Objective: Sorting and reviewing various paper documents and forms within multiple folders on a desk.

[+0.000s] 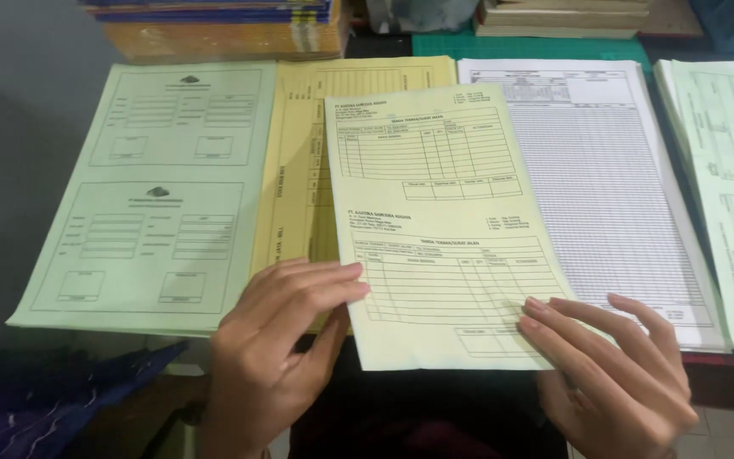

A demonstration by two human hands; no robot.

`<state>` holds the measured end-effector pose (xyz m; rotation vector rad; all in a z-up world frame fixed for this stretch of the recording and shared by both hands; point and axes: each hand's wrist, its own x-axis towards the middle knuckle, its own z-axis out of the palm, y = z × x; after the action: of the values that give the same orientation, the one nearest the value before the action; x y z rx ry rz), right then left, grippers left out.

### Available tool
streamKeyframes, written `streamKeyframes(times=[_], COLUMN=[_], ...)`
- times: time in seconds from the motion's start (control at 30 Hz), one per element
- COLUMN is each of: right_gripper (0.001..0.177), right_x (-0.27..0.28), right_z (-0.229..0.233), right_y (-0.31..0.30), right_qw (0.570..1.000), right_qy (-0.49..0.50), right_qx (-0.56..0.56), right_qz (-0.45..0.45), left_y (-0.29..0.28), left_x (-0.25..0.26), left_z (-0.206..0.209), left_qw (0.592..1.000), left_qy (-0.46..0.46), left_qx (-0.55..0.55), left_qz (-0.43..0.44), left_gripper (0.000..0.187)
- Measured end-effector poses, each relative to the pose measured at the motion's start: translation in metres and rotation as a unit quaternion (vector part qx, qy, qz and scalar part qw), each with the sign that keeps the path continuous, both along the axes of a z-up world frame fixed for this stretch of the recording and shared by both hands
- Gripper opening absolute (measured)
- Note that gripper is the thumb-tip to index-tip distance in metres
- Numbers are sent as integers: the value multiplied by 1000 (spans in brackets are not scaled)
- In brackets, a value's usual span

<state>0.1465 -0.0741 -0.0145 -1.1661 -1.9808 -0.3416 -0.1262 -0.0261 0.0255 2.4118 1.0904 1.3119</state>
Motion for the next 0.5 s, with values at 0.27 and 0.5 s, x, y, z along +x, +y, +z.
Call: streamKeyframes(times=[0.27, 0.5], right_gripper=[29, 24], right_x=[-64, -84], right_z=[-1, -12], right_y=[24, 28], right_qw=[999, 1000], right_qy=[26, 1], right_qx=[14, 20], right_qz=[27, -12], left_y=[-16, -2], left_x=[-55, -68], left_z=[-16, -33], left_qw=[995, 988], left_qy=[75, 151], left_qx=[-24, 30], left_qz=[63, 22], left_gripper=[71, 46])
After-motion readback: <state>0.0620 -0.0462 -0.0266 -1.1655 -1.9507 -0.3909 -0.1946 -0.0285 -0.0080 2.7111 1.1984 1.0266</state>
